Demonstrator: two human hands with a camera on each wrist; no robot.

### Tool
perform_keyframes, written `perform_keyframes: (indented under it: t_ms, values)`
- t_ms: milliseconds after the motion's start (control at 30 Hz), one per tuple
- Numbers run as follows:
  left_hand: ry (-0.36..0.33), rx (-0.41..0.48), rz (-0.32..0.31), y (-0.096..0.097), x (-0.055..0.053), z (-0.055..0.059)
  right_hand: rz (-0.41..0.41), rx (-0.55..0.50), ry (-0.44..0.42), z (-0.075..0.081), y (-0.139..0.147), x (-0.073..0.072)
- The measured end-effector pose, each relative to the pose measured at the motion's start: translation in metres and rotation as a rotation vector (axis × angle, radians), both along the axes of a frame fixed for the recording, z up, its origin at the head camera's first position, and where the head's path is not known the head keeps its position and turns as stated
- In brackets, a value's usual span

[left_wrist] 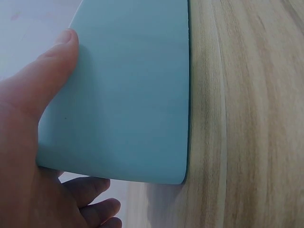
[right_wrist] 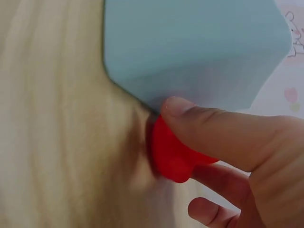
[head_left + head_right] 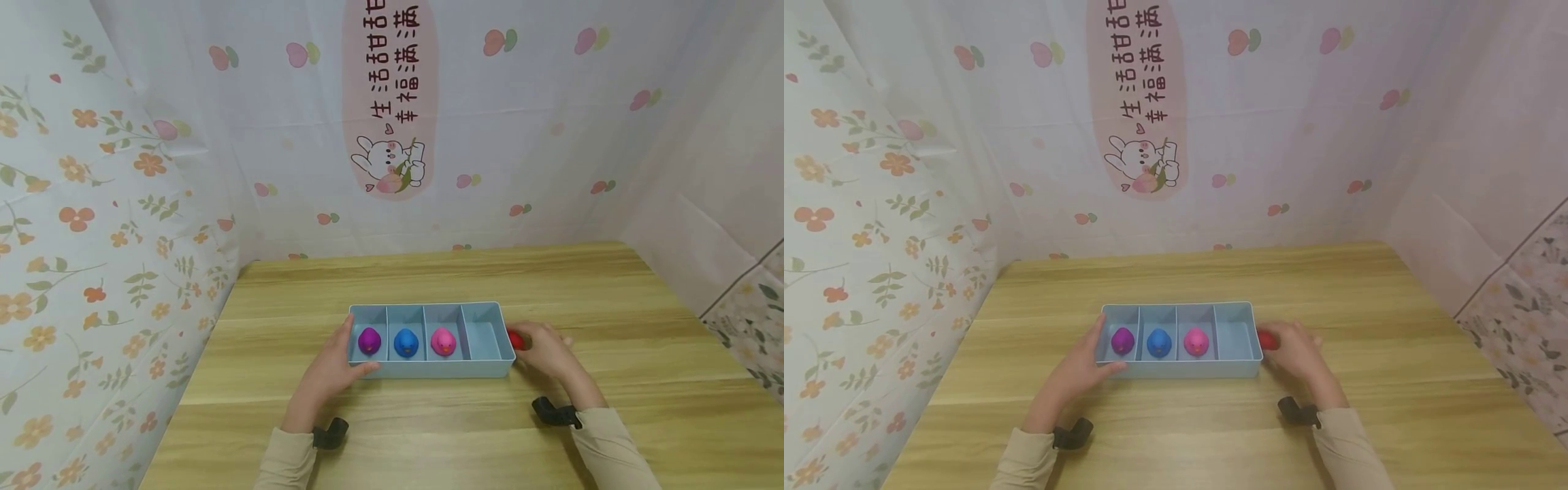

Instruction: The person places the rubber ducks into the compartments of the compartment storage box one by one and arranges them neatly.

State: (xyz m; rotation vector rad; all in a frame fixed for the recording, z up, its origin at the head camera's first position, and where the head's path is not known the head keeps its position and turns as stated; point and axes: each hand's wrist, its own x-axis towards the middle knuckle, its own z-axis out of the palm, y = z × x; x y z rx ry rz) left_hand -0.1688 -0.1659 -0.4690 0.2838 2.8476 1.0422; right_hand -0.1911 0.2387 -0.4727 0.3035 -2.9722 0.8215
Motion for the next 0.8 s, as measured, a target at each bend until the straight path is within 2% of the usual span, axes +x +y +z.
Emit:
perform_keyframes:
  t_ms: [267, 433, 800]
  values:
    - [-0.001, -0.004, 0.004, 0.000, 0.000, -0.001, -0.024, -0.037, -0.006, -0.007, 0.004, 0.005]
    - [-0.004, -0.003, 0.007, 0.001, 0.000, 0.000, -0.043, -0.031, 0.023, -0.012, 0.005, 0.005]
    - [0.004, 0.004, 0.001, -0.001, -0.001, -0.002, -0.066, -0.057, 0.066, -0.011, 0.006, 0.004]
